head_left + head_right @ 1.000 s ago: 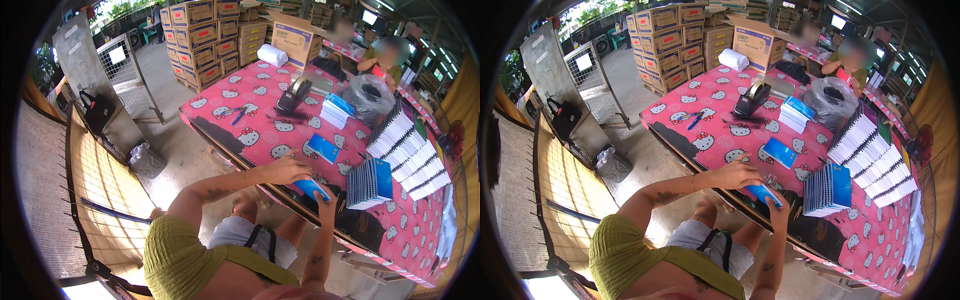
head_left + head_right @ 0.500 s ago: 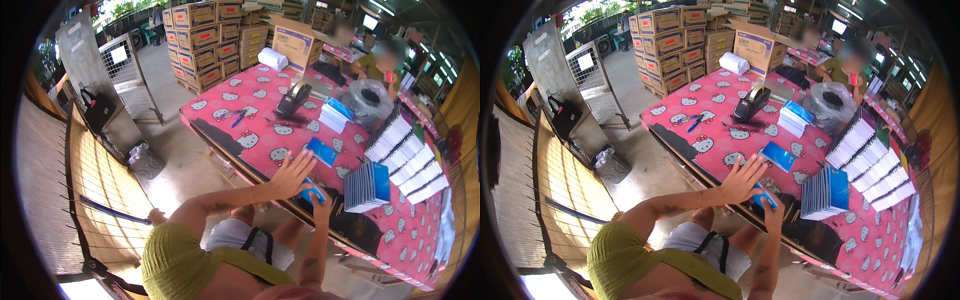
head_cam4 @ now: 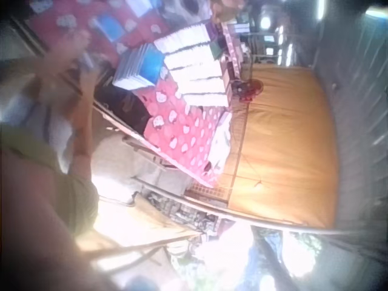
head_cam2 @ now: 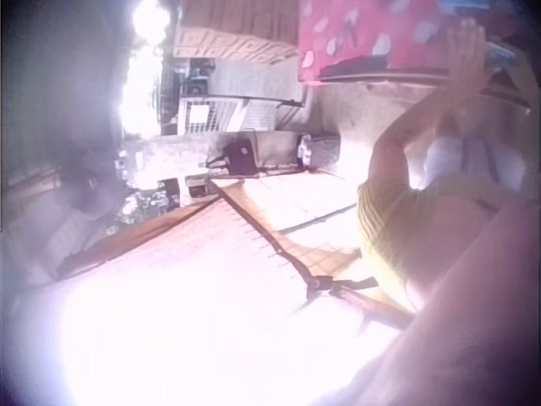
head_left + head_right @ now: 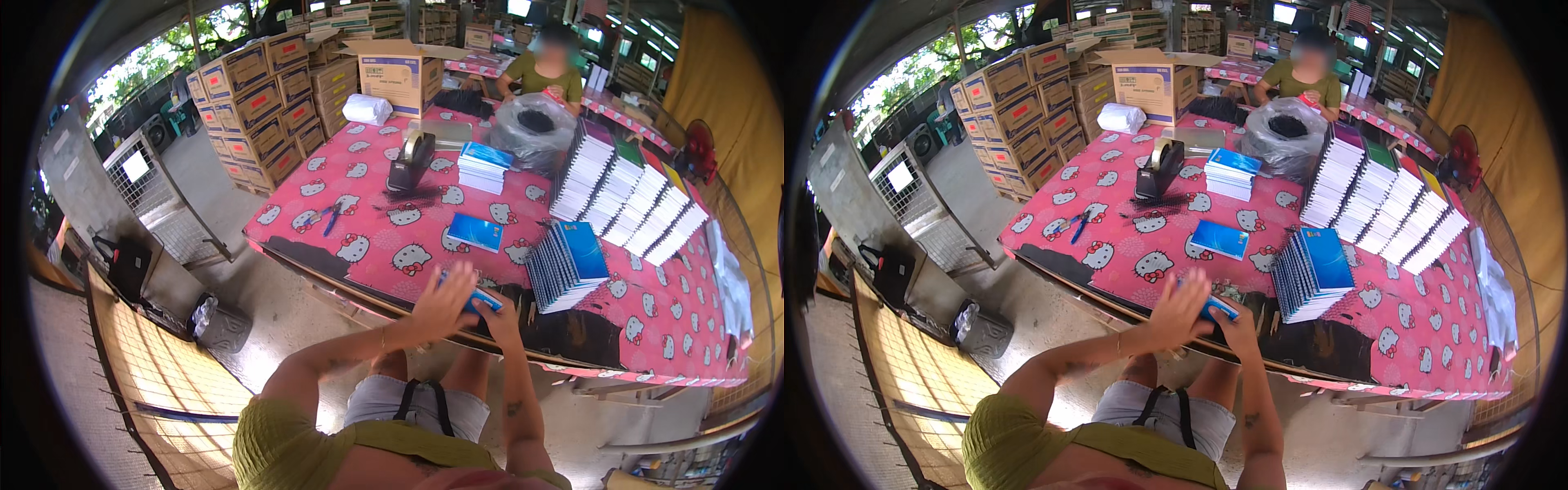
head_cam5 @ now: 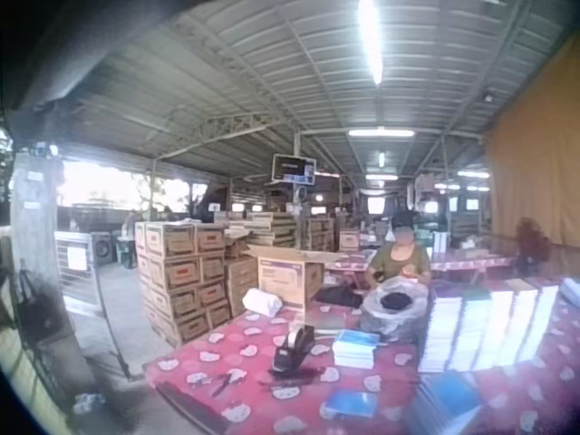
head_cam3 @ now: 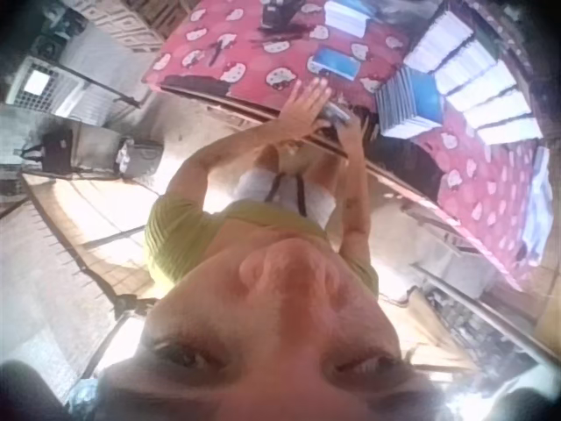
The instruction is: The person tapes blue notebooks together by hand, aligning a new notebook with a stack and smoothing a piece of clear tape over the binding.
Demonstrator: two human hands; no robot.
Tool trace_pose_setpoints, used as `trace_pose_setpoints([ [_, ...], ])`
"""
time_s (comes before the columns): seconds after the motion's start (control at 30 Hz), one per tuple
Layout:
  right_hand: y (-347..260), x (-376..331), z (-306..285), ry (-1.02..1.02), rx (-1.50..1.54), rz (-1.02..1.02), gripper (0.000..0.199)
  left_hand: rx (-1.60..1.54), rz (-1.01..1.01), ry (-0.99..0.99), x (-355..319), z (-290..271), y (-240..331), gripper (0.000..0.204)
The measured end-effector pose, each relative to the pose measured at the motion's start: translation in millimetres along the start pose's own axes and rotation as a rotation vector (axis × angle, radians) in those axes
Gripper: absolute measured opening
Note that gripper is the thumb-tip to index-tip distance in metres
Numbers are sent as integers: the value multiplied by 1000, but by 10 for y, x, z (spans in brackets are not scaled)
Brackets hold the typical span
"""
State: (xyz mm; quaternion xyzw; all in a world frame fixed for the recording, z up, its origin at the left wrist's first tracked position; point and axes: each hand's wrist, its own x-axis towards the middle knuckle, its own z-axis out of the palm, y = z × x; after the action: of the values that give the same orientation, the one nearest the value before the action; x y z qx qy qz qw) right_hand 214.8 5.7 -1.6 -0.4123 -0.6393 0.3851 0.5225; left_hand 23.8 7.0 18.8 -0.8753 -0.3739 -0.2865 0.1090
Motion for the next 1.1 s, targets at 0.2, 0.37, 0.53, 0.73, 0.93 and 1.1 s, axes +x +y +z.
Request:
trace_pose_setpoints([
  [0.2,1,-14,-20,-3,40,110,22,-37,95,-37,-184,87,143,84],
  [0.37,46,-90,65,-4,47,85,25,111,-18,57,506,-54,-53,86],
  [0.53,-93,-69,55,-26,-41,177,28,-92,77,-86,-264,310,117,78],
  [0.73,129,-64,55,4,-122,33,32,-116,123,-35,-226,298,112,76],
  [0.93,86,-12,23,-8,-128,43,26,-156,101,-87,225,105,38,70],
  [1.1,115,-54,21,-31,-136,83,24,-224,97,29,254,-50,64,44],
])
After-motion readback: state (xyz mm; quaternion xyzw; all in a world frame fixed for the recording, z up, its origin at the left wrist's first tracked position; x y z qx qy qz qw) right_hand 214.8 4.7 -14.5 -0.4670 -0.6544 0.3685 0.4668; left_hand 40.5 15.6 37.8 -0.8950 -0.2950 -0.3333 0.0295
